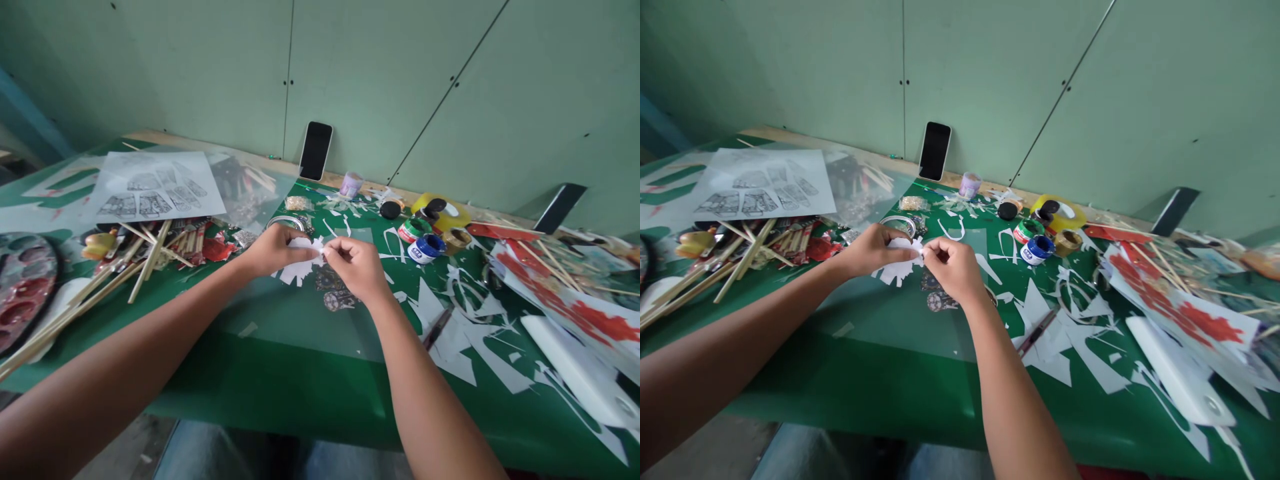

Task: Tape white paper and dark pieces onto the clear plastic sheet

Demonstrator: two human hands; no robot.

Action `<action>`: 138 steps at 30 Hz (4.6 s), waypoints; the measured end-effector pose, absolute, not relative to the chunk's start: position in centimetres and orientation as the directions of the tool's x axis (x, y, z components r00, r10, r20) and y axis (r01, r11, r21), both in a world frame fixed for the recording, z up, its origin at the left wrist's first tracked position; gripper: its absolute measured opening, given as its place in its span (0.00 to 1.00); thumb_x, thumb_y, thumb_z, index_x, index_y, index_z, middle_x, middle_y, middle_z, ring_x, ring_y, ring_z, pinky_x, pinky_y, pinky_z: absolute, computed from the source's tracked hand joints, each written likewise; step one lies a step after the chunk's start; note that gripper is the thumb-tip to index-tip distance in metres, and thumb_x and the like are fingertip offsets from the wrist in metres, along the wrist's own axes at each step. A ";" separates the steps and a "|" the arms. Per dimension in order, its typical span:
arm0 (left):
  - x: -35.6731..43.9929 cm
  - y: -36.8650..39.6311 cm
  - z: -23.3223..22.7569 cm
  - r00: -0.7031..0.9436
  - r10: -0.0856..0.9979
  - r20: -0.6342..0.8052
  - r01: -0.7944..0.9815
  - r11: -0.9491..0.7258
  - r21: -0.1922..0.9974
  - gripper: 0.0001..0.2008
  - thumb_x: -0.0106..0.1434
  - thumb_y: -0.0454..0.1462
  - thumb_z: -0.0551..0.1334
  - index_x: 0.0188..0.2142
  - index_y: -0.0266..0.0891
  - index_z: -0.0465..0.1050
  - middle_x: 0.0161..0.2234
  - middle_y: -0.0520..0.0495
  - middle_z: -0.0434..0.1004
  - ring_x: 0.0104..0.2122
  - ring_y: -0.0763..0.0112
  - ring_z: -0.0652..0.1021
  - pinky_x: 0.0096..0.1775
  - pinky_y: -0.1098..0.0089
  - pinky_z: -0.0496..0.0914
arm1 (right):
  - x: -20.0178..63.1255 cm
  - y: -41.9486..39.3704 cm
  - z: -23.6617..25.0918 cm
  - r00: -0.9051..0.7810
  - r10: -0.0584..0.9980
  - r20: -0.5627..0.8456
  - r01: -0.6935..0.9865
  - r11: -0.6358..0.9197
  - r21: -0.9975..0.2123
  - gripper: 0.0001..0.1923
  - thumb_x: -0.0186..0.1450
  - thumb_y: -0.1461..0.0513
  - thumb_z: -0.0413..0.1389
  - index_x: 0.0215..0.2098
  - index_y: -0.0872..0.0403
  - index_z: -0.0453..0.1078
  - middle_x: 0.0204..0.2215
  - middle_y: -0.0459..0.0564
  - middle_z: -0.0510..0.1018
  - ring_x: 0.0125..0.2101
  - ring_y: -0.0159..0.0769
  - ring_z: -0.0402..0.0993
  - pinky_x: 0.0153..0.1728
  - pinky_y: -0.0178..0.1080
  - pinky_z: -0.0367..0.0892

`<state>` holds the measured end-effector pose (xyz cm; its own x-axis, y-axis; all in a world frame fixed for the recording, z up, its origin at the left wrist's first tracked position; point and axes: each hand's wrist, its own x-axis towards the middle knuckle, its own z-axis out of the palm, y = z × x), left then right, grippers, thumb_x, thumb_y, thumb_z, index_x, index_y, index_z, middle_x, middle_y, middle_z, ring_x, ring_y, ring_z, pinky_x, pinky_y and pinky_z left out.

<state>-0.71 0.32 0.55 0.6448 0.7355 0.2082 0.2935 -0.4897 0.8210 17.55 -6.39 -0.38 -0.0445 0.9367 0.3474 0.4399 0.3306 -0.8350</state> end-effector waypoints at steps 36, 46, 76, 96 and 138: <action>-0.6 0.2 0.5 0.657 0.737 0.159 0.297 -0.447 0.844 0.17 0.53 0.45 0.67 0.20 0.35 0.68 0.18 0.54 0.63 0.20 0.78 0.63 0.22 0.74 0.55 | 17.6 -6.2 -0.6 -0.080 0.945 0.317 0.428 0.319 -0.846 0.15 0.62 0.54 0.55 0.22 0.53 0.62 0.18 0.42 0.62 0.20 0.27 0.55 0.23 0.34 0.51; -0.4 0.4 0.2 0.470 0.873 0.132 0.227 -0.265 0.937 0.16 0.52 0.46 0.69 0.24 0.34 0.72 0.19 0.52 0.68 0.18 0.78 0.66 0.21 0.74 0.56 | 17.6 -6.2 -0.7 -0.066 0.955 0.290 0.398 0.292 -0.870 0.23 0.63 0.44 0.53 0.23 0.52 0.60 0.19 0.41 0.59 0.21 0.28 0.55 0.24 0.34 0.51; -0.5 0.6 -0.2 0.438 0.888 0.141 0.248 -0.270 0.930 0.17 0.54 0.49 0.67 0.26 0.35 0.74 0.21 0.51 0.69 0.20 0.77 0.67 0.23 0.73 0.58 | 17.4 -6.3 -0.7 0.200 0.759 0.619 0.583 0.416 -0.698 0.11 0.65 0.55 0.54 0.28 0.53 0.67 0.23 0.44 0.69 0.22 0.28 0.62 0.25 0.34 0.60; -0.4 0.1 0.3 0.604 0.741 0.294 0.290 -0.548 0.785 0.12 0.58 0.43 0.61 0.28 0.36 0.75 0.25 0.51 0.72 0.25 0.75 0.69 0.27 0.74 0.61 | 17.7 -6.4 -0.5 -0.030 0.889 0.457 0.555 0.395 -0.732 0.11 0.64 0.57 0.54 0.29 0.53 0.75 0.26 0.48 0.77 0.26 0.32 0.69 0.28 0.35 0.62; -0.4 0.9 -0.9 0.509 0.834 0.215 0.170 -0.342 0.924 0.16 0.60 0.48 0.62 0.31 0.37 0.69 0.23 0.50 0.69 0.21 0.75 0.69 0.23 0.74 0.59 | 17.5 -6.1 -0.4 0.065 0.945 0.321 0.391 0.271 -0.880 0.13 0.61 0.52 0.55 0.28 0.53 0.68 0.20 0.43 0.67 0.22 0.30 0.59 0.24 0.35 0.55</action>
